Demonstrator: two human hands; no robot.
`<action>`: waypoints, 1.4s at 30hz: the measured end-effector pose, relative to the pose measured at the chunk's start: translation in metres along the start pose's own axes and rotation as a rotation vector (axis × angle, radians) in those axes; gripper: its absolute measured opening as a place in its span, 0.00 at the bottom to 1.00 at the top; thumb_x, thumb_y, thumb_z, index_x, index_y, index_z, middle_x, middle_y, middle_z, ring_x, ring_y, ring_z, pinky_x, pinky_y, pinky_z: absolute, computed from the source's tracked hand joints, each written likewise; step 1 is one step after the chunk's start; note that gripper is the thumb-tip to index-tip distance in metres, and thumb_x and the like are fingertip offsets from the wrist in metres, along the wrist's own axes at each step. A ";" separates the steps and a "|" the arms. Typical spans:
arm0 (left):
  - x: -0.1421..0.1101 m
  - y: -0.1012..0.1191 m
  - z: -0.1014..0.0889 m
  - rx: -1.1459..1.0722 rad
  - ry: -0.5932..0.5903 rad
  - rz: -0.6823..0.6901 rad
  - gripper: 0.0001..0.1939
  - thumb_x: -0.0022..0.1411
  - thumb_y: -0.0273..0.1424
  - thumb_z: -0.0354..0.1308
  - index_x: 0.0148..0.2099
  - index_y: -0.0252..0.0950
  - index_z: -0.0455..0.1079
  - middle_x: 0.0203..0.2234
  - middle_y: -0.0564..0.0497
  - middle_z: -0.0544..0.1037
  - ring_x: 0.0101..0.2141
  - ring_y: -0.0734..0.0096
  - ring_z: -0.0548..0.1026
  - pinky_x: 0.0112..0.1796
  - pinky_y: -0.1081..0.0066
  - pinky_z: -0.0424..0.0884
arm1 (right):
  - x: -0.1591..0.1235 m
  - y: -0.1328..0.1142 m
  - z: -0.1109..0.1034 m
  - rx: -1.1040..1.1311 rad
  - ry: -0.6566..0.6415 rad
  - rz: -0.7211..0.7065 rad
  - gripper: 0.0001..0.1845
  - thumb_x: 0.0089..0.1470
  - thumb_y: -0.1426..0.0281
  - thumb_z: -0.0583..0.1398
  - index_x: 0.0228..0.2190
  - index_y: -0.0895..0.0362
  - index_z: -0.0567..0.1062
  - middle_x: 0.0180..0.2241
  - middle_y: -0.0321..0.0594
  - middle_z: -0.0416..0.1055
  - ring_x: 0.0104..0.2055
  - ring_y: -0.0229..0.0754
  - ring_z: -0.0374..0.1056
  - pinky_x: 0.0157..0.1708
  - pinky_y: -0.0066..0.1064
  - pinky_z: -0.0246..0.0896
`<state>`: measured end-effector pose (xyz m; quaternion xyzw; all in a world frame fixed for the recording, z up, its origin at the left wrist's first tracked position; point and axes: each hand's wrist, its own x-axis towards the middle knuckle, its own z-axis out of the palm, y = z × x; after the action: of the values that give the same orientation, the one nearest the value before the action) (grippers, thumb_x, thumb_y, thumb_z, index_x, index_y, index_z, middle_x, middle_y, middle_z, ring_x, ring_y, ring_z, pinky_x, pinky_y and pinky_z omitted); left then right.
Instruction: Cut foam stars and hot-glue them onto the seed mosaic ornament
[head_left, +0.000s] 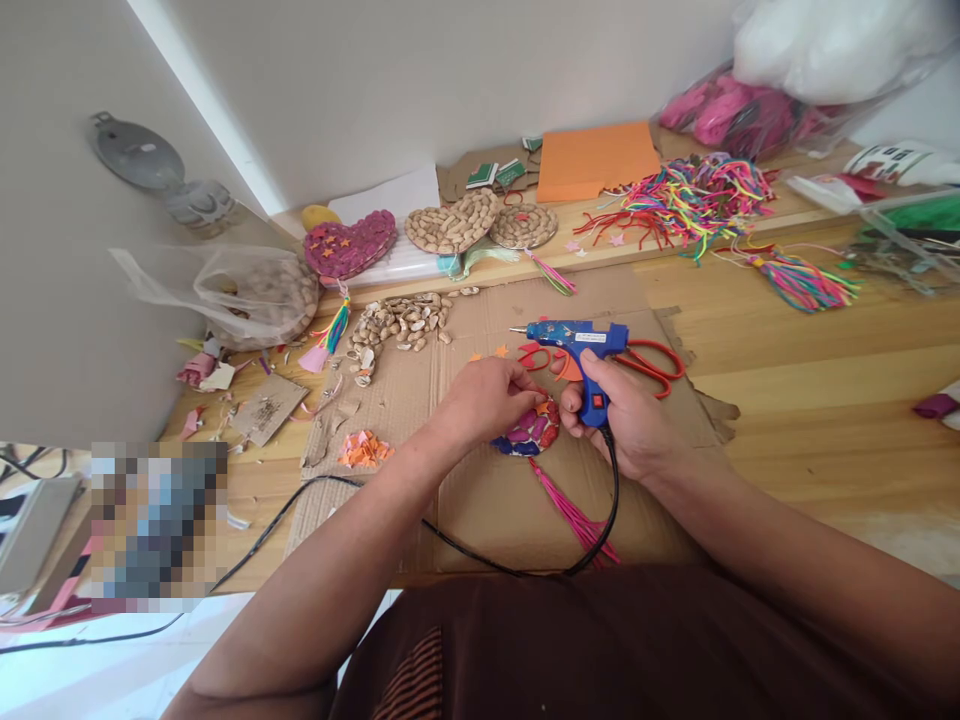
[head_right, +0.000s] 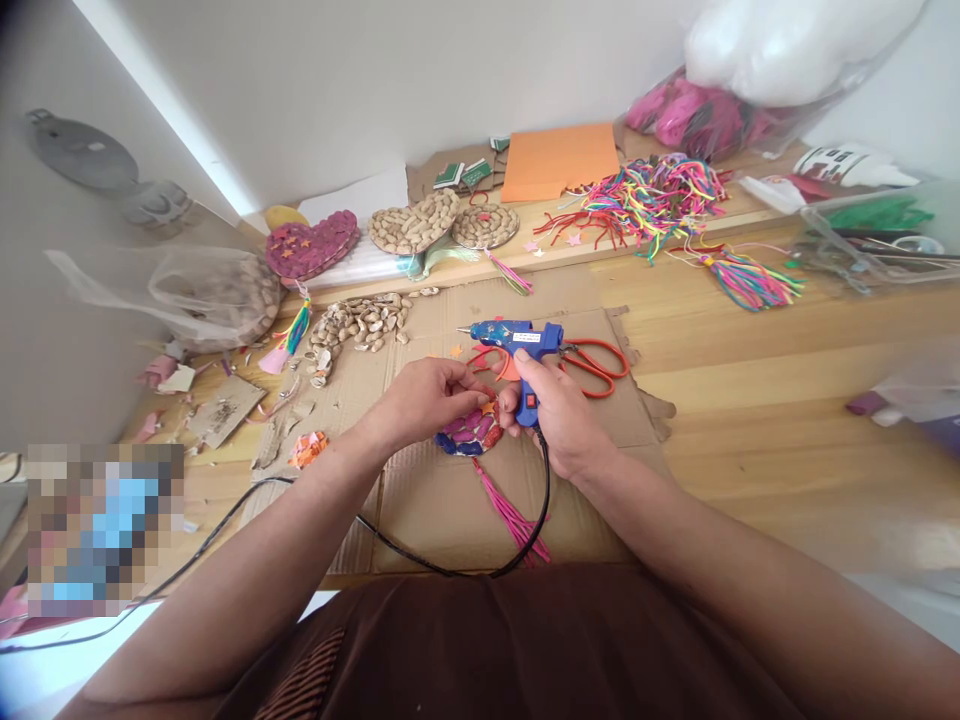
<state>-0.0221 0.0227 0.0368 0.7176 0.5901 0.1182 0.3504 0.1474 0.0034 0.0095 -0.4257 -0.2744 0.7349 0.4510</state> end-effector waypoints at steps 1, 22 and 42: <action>0.000 0.000 0.000 0.010 0.004 0.004 0.09 0.58 0.33 0.57 0.33 0.37 0.79 0.23 0.51 0.77 0.23 0.72 0.70 0.25 0.72 0.61 | 0.000 0.000 0.000 0.000 -0.001 0.000 0.19 0.53 0.53 0.64 0.24 0.54 0.66 0.17 0.33 0.67 0.17 0.35 0.60 0.16 0.27 0.54; -0.003 0.005 0.005 0.071 0.065 0.014 0.05 0.53 0.28 0.58 0.30 0.38 0.77 0.26 0.53 0.79 0.27 0.71 0.72 0.28 0.71 0.61 | 0.003 0.004 -0.006 -0.094 -0.007 0.004 0.23 0.54 0.49 0.60 0.22 0.55 0.68 0.18 0.36 0.67 0.17 0.35 0.62 0.14 0.26 0.52; 0.002 0.001 -0.002 0.054 0.025 -0.005 0.06 0.54 0.30 0.59 0.32 0.37 0.78 0.25 0.51 0.79 0.26 0.71 0.72 0.27 0.73 0.62 | 0.005 0.006 -0.007 -0.070 -0.002 -0.028 0.23 0.54 0.50 0.61 0.22 0.55 0.68 0.17 0.35 0.66 0.18 0.36 0.62 0.15 0.26 0.54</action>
<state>-0.0219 0.0256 0.0389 0.7239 0.5992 0.1101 0.3237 0.1500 0.0054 -0.0007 -0.4368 -0.3061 0.7189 0.4457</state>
